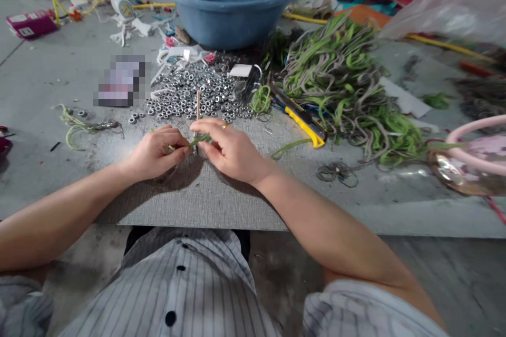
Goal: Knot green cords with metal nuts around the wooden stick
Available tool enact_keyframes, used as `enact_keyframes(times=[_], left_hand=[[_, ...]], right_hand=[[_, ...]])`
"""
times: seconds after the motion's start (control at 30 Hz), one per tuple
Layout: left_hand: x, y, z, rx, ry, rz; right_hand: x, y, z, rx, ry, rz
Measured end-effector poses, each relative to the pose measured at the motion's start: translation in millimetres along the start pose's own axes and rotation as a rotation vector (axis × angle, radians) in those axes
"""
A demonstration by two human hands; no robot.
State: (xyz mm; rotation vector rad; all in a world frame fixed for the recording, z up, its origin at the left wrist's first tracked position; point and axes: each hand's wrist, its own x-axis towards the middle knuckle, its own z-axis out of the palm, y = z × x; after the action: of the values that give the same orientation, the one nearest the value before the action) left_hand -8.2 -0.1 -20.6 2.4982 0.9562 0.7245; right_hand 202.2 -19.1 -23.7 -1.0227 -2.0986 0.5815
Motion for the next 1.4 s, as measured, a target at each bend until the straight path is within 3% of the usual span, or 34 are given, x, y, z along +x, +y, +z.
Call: enact_keyframes(times=[0.2,0.47,0.83,1.03,1.4], left_hand=[[-0.1,-1.0,0.5,-0.032,0.016,0.031],[-0.1,0.7,0.6,-0.037,0.01,-0.037],[0.6,1.1,1.4,-0.06,0.045,-0.015],[0.5,3.2,-1.4,-0.079,0.021,-0.088],[0.9,3.4,0.9,-0.062,0.003,-0.046]], right_hand=[[1.3,4.7,4.7,-0.059,-0.127,-0.069],[2.5,1.4,4.6,-0.047,-0.081,0.002],[3.4,-4.1,5.3,-0.001,-0.102,0.048],[3.2,-4.6,3.3,-0.022,-0.099,0.072],[1.1,0.0,5.3,-0.129,-0.115,-0.017]])
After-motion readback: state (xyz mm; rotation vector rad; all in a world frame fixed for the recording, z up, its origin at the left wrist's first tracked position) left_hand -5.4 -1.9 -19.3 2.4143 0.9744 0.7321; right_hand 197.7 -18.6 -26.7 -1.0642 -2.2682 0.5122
